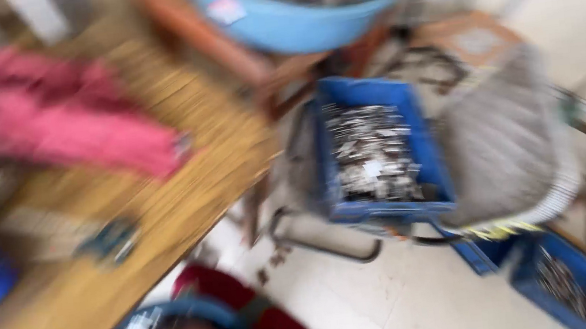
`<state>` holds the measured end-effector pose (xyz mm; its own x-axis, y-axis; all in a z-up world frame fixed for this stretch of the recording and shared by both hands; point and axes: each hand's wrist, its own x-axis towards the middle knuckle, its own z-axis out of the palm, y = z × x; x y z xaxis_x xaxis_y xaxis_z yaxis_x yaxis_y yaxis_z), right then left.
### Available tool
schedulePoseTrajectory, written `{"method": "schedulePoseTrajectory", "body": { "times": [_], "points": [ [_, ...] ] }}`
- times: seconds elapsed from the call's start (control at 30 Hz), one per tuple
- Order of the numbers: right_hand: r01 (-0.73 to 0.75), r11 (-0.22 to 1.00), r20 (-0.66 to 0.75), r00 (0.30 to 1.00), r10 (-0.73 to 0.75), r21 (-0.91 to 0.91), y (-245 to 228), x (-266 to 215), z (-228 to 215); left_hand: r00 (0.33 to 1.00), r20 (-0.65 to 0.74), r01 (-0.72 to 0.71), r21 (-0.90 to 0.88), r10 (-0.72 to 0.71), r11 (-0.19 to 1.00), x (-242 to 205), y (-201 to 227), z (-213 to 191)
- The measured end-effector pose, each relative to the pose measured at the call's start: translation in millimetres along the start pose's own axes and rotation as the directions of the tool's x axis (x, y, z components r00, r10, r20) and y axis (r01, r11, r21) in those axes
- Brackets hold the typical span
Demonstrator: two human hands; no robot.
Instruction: The person sits at a wooden table and sorts small, cylindrical metal parts from a blue bowl into a blue rectangular tray. They pick up handfuls of the parts, separate them, and place the sorted pieces into the tray on the table.
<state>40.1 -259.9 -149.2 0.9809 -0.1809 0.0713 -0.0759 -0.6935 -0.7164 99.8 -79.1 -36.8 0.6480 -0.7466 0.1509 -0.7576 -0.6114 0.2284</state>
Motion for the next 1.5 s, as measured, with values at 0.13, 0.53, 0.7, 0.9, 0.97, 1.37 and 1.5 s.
{"method": "schedulePoseTrajectory", "body": {
  "times": [0.13, 0.53, 0.7, 0.9, 0.97, 1.37, 1.5],
  "points": [
    [0.216, 0.976, 0.442, 0.875, -0.199, 0.013, -24.5, -33.4, 1.3, 0.913, 0.154, 0.259, 0.494, -0.377, 0.830, -126.7, -5.6, 50.7],
    [0.209, 0.976, 0.095, 0.972, -0.214, 0.056, -74.6, -13.5, -30.4, 0.831, 0.090, 0.531, 0.170, -0.549, 0.830, -119.4, 8.1, 118.8],
    [0.514, 0.819, 0.110, 0.826, -0.553, 0.255, -126.9, -17.9, -61.8, 0.778, 0.239, 0.623, -0.408, -0.581, 0.667, -118.6, 7.2, 67.4],
    [0.503, 0.788, 0.243, 0.764, -0.597, 0.356, -151.6, -22.1, -49.5, 0.810, -0.175, 0.360, -0.607, -0.560, 0.709, -120.8, 17.1, 110.0],
    [0.433, 0.808, 0.215, 0.812, -0.542, 0.399, -137.1, -18.5, -43.3, 0.808, 0.015, 0.292, -0.878, -0.588, 0.380, -108.9, 21.7, 54.9],
    [0.818, 0.558, 0.197, 0.529, -0.826, 0.141, -104.3, -14.5, -20.9, 0.860, 0.440, 0.051, -0.577, -0.257, -0.815, -108.5, -17.1, 181.7],
    [0.741, 0.663, 0.359, 0.593, -0.721, 0.108, -14.5, -3.8, 30.9, 0.881, 0.429, 0.128, -0.624, -0.200, -0.771, -112.7, -20.4, 183.0]
  ]
}}
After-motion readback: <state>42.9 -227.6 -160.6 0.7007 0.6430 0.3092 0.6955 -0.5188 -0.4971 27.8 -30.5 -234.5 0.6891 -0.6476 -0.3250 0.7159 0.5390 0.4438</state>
